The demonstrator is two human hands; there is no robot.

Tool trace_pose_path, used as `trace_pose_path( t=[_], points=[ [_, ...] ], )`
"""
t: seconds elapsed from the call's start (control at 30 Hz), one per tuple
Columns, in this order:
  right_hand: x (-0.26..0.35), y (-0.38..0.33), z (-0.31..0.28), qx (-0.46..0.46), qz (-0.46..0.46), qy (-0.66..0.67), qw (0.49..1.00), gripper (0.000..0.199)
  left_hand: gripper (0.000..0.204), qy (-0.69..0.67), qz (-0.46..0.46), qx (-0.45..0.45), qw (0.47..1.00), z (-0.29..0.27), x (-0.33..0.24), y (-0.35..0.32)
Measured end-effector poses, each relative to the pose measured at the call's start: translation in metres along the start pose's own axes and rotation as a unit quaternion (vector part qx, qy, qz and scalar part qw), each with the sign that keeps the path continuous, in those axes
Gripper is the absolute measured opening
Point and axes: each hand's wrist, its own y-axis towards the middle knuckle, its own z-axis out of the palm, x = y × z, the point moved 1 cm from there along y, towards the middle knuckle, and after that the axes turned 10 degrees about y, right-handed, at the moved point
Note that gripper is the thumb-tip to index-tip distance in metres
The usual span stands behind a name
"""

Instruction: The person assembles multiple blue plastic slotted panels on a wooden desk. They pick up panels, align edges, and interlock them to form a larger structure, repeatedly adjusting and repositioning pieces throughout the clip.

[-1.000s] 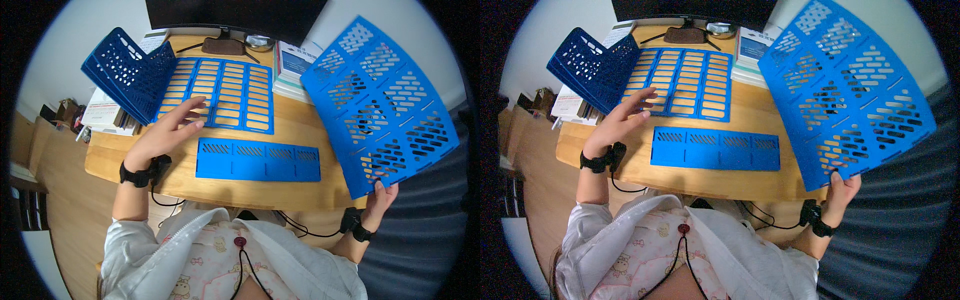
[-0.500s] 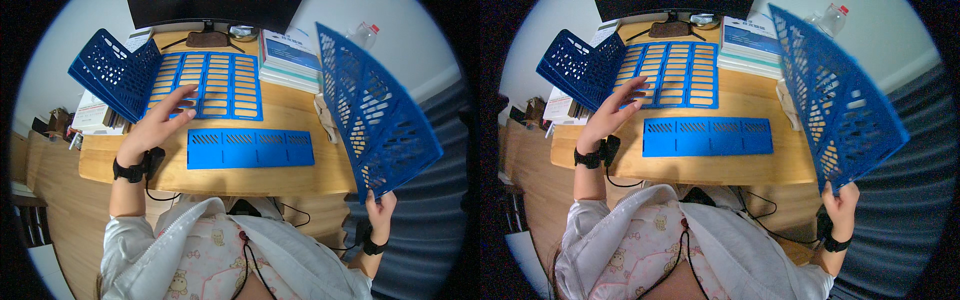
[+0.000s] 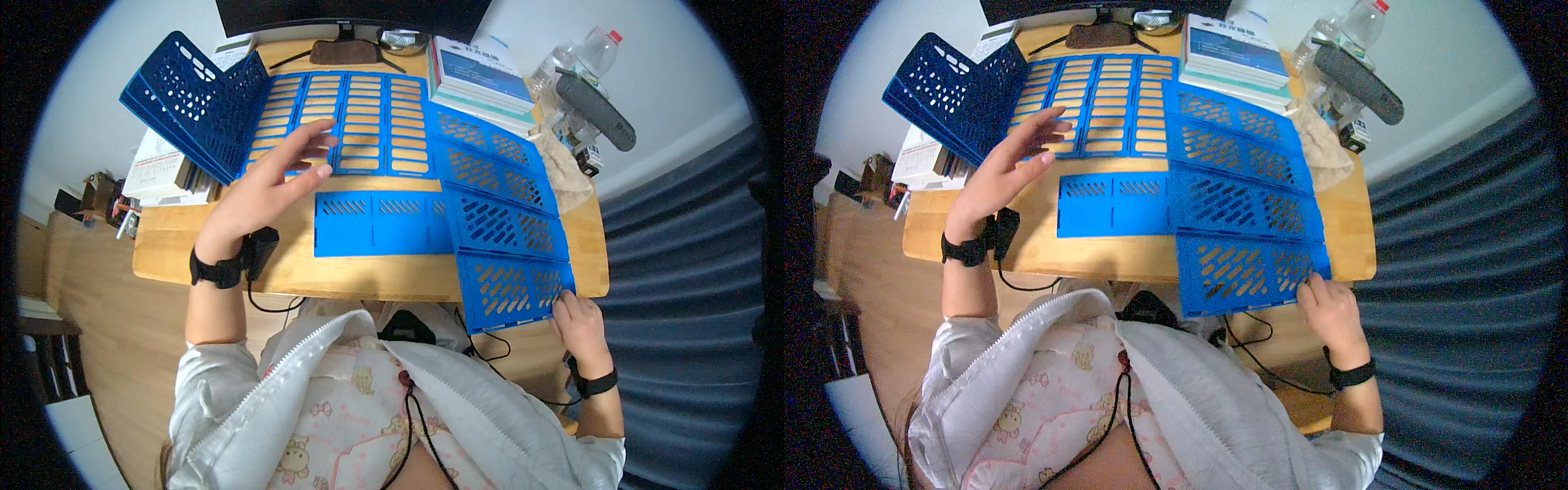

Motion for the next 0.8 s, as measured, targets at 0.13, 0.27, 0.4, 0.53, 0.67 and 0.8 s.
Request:
trace_pose_path(
  t=[0.13, 0.27, 0.4, 0.53, 0.67, 0.8],
  points=[
    [-0.015, -0.010, 0.011, -0.010, -0.014, -0.024, 1.000, 0.015, 0.047, -0.004, -0.007, -0.010, 1.000, 0.000, 0.000, -0.001],
    [-0.029, -0.023, 0.021, -0.007, -0.012, -0.037, 0.999, 0.015, 0.050, 0.021, -0.030, 0.016, 0.999, -0.003, 0.001, -0.003],
    [-0.035, -0.030, 0.029, 0.021, -0.002, -0.053, 0.998, 0.013, 0.047, 0.020, -0.011, -0.008, 1.000, 0.001, 0.004, -0.002],
    [-0.035, -0.026, 0.035, 0.027, 0.007, -0.056, 0.998, 0.011, 0.045, 0.019, -0.012, -0.018, 1.000, 0.001, 0.006, -0.004],
    [-0.030, -0.017, 0.041, 0.081, 0.032, -0.064, 0.994, 0.012, 0.046, 0.028, -0.026, -0.004, 0.999, 0.000, 0.003, -0.003],
    [-0.028, -0.008, 0.041, 0.104, 0.041, -0.022, 0.994, 0.014, 0.049, 0.019, -0.049, 0.020, 0.998, -0.002, 0.000, -0.002]
  ],
)
